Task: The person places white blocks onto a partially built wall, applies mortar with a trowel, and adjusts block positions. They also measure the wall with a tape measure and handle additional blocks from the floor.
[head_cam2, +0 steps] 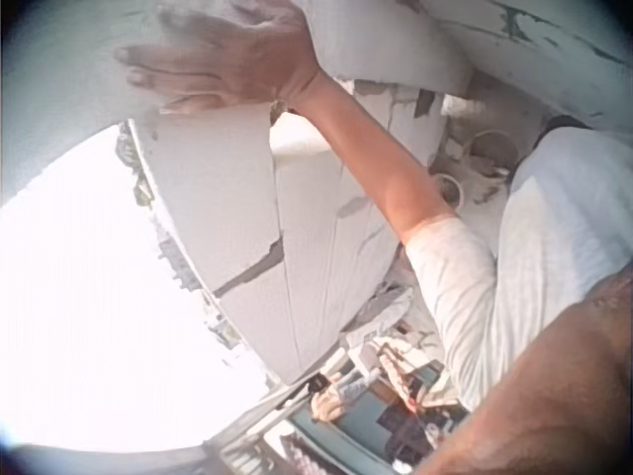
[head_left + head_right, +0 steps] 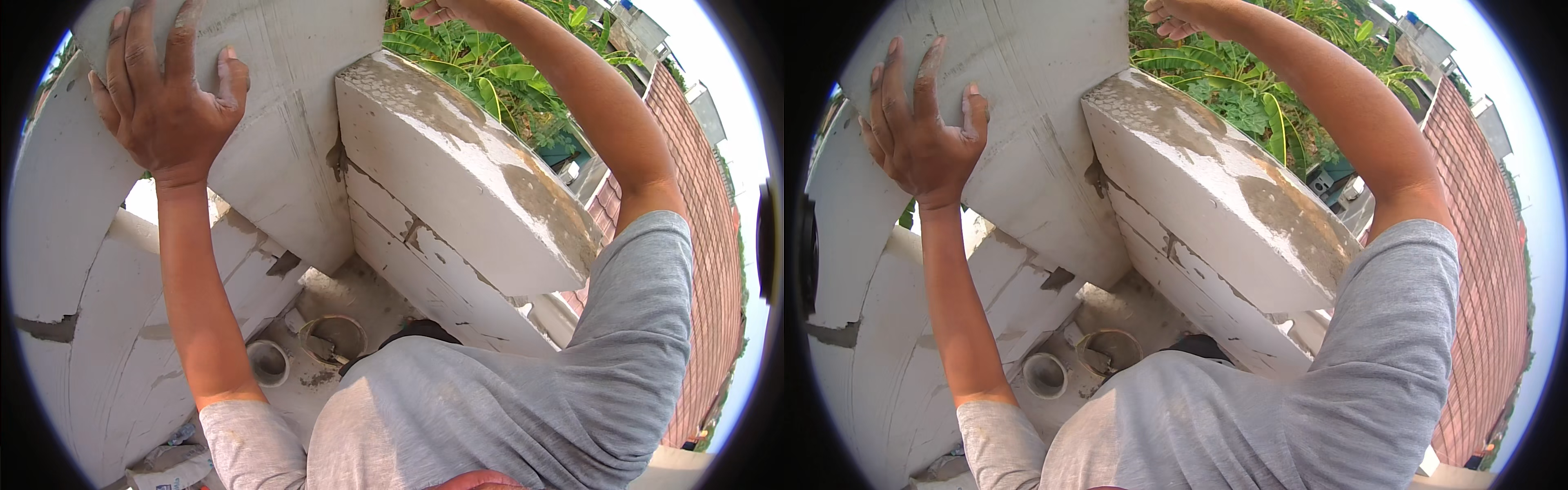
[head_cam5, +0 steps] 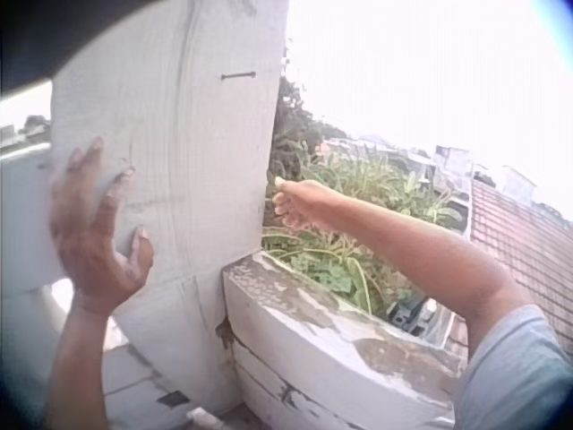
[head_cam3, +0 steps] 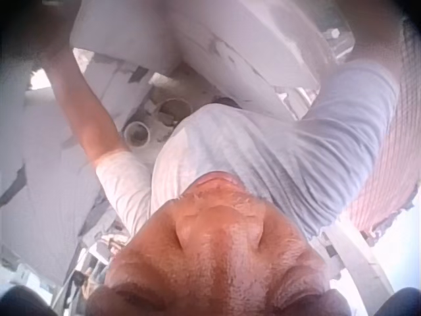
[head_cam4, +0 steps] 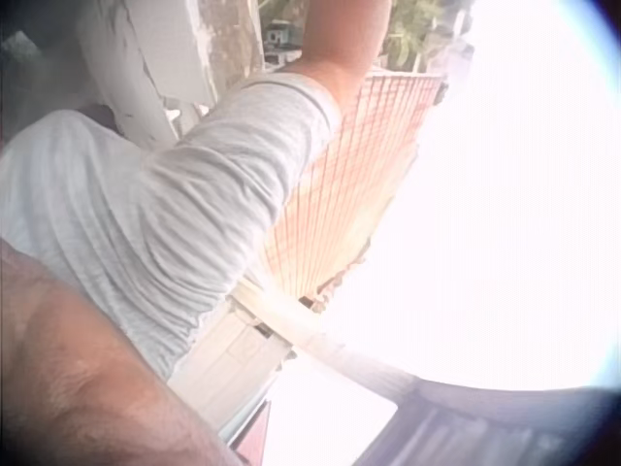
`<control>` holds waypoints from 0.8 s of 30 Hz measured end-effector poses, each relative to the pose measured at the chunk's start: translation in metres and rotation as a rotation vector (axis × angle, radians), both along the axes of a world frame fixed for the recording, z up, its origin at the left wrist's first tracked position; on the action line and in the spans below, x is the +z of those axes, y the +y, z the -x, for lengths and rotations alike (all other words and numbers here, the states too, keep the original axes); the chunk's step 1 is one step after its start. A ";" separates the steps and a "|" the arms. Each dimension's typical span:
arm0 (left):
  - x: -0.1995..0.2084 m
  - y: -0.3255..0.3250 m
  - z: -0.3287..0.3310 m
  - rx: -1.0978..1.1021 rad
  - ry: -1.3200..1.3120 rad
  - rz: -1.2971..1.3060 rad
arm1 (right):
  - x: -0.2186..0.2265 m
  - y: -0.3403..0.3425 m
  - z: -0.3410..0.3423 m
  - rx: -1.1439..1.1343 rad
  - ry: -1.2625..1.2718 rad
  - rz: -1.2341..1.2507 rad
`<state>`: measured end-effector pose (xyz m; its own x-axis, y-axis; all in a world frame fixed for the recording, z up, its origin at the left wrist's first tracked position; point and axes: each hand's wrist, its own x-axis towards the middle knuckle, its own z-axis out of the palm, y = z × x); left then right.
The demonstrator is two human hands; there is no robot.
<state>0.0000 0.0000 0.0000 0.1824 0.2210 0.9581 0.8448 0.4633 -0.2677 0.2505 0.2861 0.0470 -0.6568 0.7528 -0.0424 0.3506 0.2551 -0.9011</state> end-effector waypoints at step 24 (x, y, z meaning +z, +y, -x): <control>0.004 -0.001 0.012 -0.052 0.078 0.054 | -0.254 -0.586 -0.316 -0.618 -0.182 0.396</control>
<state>-0.0123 -0.0006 0.0041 0.2686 0.2603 0.9274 0.8428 0.4026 -0.3571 0.5661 -0.3001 -0.2071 -0.0773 0.8875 -0.4543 0.4769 -0.3672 -0.7986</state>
